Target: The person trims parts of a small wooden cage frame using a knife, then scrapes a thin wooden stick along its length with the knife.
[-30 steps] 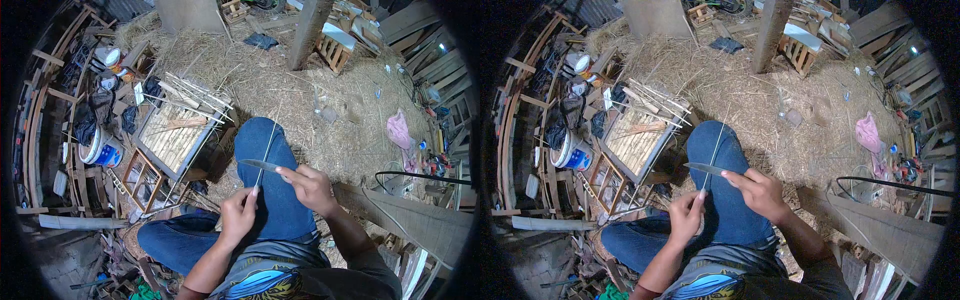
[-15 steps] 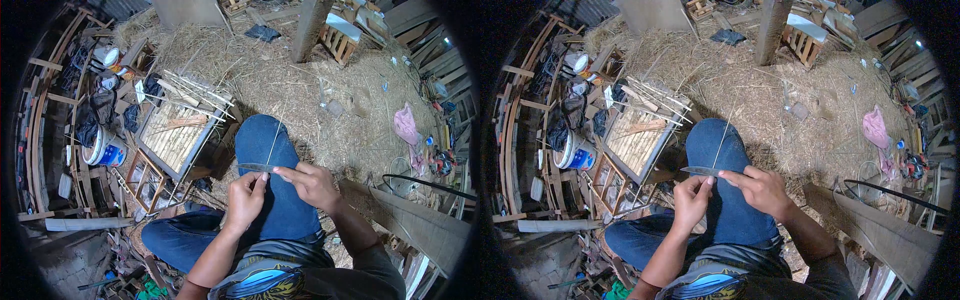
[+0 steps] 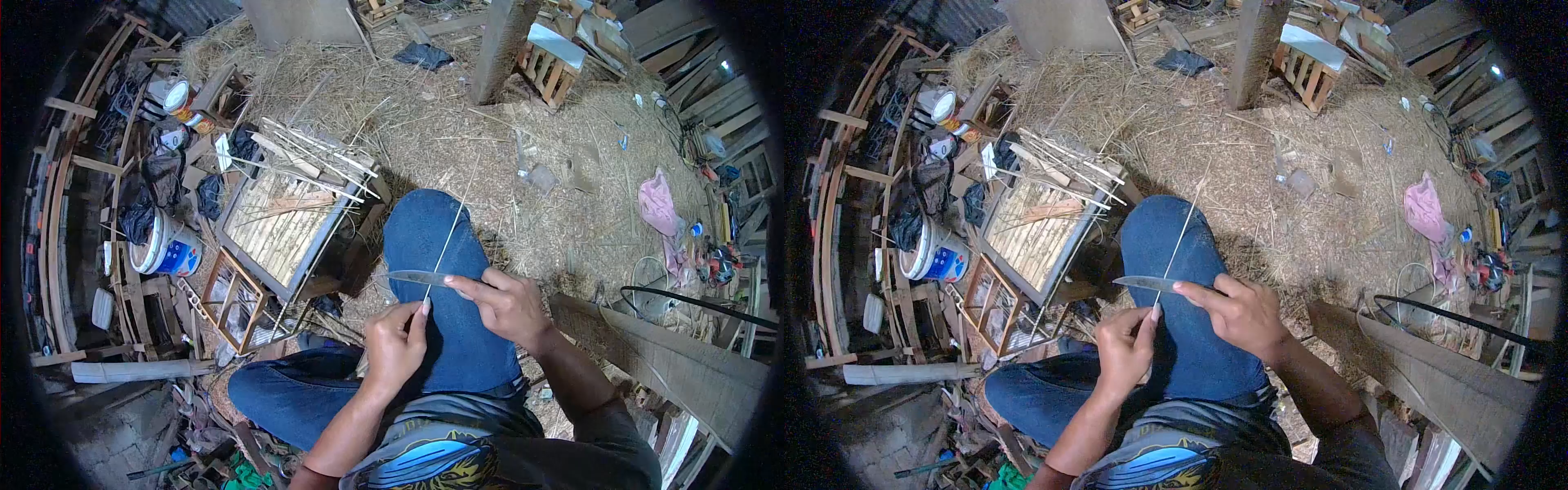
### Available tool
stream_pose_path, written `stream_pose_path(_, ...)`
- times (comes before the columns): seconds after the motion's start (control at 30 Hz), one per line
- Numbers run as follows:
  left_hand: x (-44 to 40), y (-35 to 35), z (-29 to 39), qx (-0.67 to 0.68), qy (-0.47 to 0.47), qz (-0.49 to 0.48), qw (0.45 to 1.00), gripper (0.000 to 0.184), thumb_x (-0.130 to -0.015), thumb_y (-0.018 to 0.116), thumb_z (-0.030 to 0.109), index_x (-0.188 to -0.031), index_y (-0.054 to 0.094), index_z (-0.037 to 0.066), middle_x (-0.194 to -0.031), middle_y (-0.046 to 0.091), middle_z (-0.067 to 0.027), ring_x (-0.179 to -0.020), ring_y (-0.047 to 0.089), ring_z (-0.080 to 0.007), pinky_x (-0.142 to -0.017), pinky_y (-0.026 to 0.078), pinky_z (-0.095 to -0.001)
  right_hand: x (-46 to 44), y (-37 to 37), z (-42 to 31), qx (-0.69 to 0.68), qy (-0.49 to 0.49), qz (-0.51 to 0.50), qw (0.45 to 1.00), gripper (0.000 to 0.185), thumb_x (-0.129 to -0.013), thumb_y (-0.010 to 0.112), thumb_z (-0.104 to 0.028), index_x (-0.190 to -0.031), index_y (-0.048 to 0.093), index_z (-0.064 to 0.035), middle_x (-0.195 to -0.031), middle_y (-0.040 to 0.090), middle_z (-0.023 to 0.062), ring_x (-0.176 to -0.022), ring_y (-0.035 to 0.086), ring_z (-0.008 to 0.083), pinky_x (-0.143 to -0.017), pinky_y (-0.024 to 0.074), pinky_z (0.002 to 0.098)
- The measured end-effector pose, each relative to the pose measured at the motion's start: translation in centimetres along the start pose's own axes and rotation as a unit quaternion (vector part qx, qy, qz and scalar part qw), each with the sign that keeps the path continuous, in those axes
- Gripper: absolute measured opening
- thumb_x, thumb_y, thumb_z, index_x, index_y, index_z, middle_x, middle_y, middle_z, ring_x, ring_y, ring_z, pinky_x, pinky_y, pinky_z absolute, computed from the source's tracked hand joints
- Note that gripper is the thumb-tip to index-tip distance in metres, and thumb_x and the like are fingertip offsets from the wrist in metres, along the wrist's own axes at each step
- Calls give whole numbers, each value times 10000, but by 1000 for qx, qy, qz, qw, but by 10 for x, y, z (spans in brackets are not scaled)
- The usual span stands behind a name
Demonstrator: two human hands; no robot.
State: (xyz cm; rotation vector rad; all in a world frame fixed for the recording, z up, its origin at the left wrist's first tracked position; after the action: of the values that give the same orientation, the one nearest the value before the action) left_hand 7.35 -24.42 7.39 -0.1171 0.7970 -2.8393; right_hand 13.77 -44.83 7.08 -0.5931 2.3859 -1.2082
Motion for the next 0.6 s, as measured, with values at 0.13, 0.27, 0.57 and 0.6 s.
stream_pose_path(0.13, 12, -4, -4, -15, 24, 25, 999, 101, -911, 740, 62, -889, 766, -33, -716, 701, -180, -597, 670, -256, -575, 485, -360, 2, 3, 1, 12, -16, 5, 1000, 410, -881, 719, -140, -1249, 755, -316, -717, 534, 41, -553, 613, 229, -499, 526, 382)
stream_pose_path(0.27, 32, -16, -9, -29, 15, 6, 999, 93, -900, 727, 45, -909, 765, -39, -788, 719, -219, -676, 705, -350, -638, 534, -392, 6, 8, 2, 30, -13, 6, 999, 442, -891, 691, -137, -1273, 737, -354, -736, 526, 33, -561, 618, 227, -488, 520, 384)
stream_pose_path(0.57, 98, -50, -24, -18, 3, 8, 1000, 66, -894, 728, 9, -914, 756, -47, -676, 659, -149, -564, 628, -208, -542, 462, -325, 8, 8, 3, 29, -4, 18, 999, 479, -892, 669, -133, -1294, 718, -388, -748, 515, 30, -561, 619, 238, -484, 514, 400)
stream_pose_path(0.6, 101, -54, -25, -21, -7, 3, 1000, 54, -880, 727, -9, -909, 754, -46, -679, 658, -156, -565, 630, -208, -543, 465, -325, 9, 8, 3, 29, -12, 23, 999, 468, -901, 670, -140, -1295, 718, -388, -748, 515, 32, -551, 614, 243, -482, 513, 403)
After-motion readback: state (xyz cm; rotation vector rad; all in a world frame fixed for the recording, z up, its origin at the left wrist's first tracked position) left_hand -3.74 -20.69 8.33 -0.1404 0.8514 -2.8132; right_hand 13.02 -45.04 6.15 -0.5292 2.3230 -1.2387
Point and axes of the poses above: each hand's wrist, its own x-axis away from the middle knuckle, its own y-axis out of the palm, z = x × y, the point moved 1 cm from there along -x, towards the middle knuckle
